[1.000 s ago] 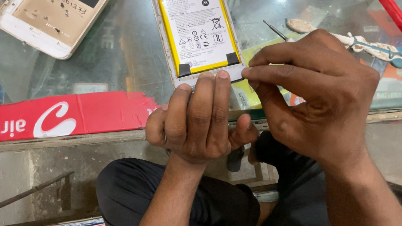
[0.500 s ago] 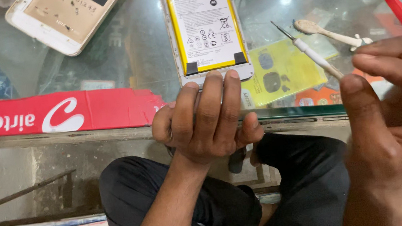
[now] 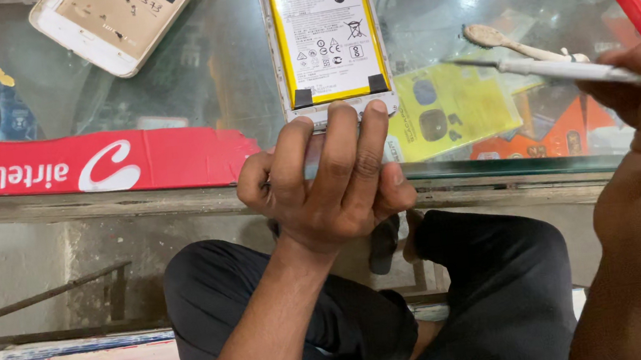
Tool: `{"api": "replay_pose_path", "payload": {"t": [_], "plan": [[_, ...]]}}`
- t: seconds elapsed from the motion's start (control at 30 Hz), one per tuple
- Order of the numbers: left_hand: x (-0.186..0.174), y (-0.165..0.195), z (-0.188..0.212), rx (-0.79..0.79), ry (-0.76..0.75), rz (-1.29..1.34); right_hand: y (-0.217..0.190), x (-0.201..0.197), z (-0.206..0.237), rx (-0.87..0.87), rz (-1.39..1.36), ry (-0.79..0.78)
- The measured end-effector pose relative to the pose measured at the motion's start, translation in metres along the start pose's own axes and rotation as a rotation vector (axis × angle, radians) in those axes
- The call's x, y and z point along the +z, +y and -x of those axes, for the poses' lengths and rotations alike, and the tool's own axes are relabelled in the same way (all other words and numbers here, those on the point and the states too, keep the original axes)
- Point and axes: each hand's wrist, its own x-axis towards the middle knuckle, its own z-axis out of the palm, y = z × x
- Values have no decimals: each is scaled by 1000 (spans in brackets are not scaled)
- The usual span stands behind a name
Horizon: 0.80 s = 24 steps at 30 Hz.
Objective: The person pries open the back of a smartphone at a glass counter, works the battery loose from the phone body by hand, and uses a pointed pry tool to lift and separate the battery and internal components, at one point working on a second disassembled phone lying on the counter.
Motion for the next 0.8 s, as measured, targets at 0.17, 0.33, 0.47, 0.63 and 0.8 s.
{"api": "replay_pose_path", "payload": {"t": [0.17,0.33,0.47,0.63,0.8], "plan": [[1,1,-2,-12,21,9,15,1,-53,-82,-105,-261],[5,1,-4,-22,57,2,24,28,-97,111,-164,-446],[9,2,-4,-22,94,-6,25,44,-105,146,-217,-397],[8,0,-3,-14,87,1,20,50,-103,136,-188,-452],[6,0,-3,-12,65,4,14,54,-97,135,-164,-484]]}}
